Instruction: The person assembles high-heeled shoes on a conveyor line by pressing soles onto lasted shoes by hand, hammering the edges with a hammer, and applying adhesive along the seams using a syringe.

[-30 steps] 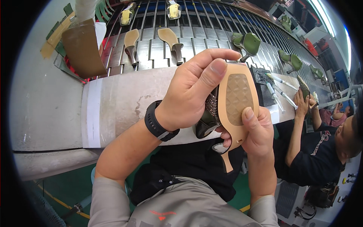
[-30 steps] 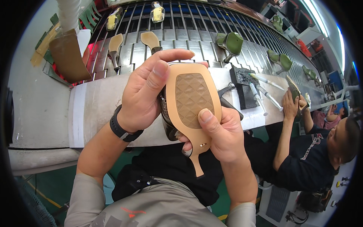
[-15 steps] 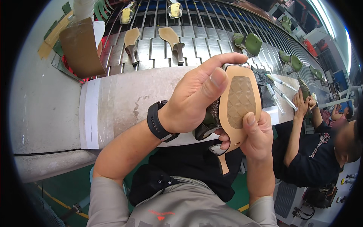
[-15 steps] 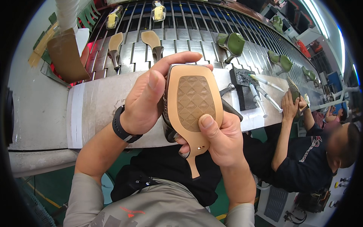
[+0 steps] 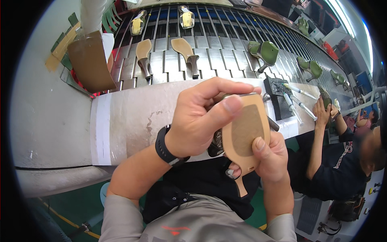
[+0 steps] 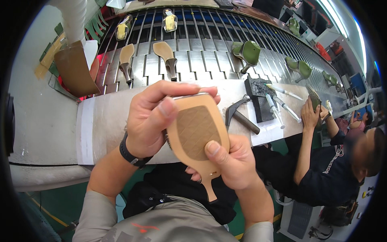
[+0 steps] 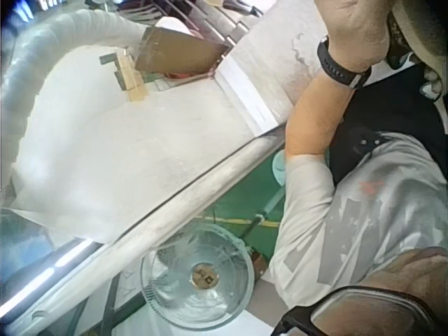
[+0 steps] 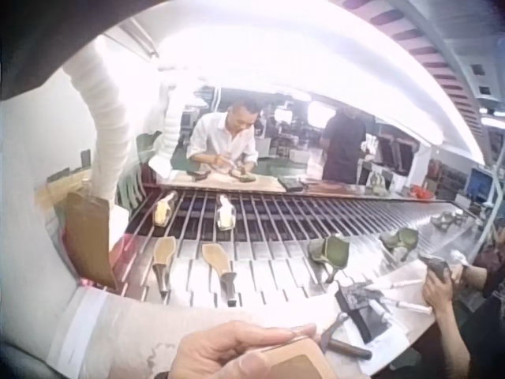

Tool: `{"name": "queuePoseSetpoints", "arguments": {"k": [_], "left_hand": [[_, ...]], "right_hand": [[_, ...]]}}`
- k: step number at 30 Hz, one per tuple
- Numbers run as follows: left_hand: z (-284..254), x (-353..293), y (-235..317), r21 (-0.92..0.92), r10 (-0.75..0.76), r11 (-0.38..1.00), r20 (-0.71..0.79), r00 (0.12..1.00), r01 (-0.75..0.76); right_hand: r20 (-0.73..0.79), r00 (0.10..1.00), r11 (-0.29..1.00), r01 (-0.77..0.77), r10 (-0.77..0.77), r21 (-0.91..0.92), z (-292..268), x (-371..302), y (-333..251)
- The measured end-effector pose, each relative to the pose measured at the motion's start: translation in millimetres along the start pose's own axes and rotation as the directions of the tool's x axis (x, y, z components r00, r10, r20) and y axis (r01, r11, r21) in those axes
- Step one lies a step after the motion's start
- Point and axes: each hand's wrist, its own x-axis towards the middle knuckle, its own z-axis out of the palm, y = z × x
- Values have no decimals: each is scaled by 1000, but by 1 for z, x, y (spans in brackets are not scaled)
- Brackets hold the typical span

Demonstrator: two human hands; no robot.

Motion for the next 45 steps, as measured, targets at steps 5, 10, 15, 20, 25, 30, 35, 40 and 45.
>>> {"name": "queuePoseSetpoints", "arguments": {"k": [5,10,15,20,25,30,35,40,45], "left_hand": [[3,-36,39,101,-26,994,-155,988,42],[22,-56,94,236,-253,906,-367,895,353],[5,-77,91,446,-128,847,-355,926,288],[1,-87,89,347,-112,876,-527,842,334],[-7,-88,89,486,-30,816,-505,863,313],[-11,-88,89,737,55,622,-378,924,265],[-16,-94,86,783,146,587,-352,925,205],[-38,-104,34,559,314,829,-498,809,22],[-69,-138,-25,716,175,681,-363,915,154]], "right_hand": [[-13,982,963,184,-190,-195,22,-14,26],[121,893,710,421,-433,-565,45,-12,37],[190,847,587,489,-496,-645,70,1,42],[252,848,558,502,-466,-661,77,9,41],[254,835,551,520,-488,-652,85,12,47],[200,861,547,459,-467,-700,89,14,40],[189,909,553,380,-371,-741,89,17,31],[337,876,332,449,-343,-829,75,42,29],[356,910,-24,359,-211,-933,31,72,49]]}}
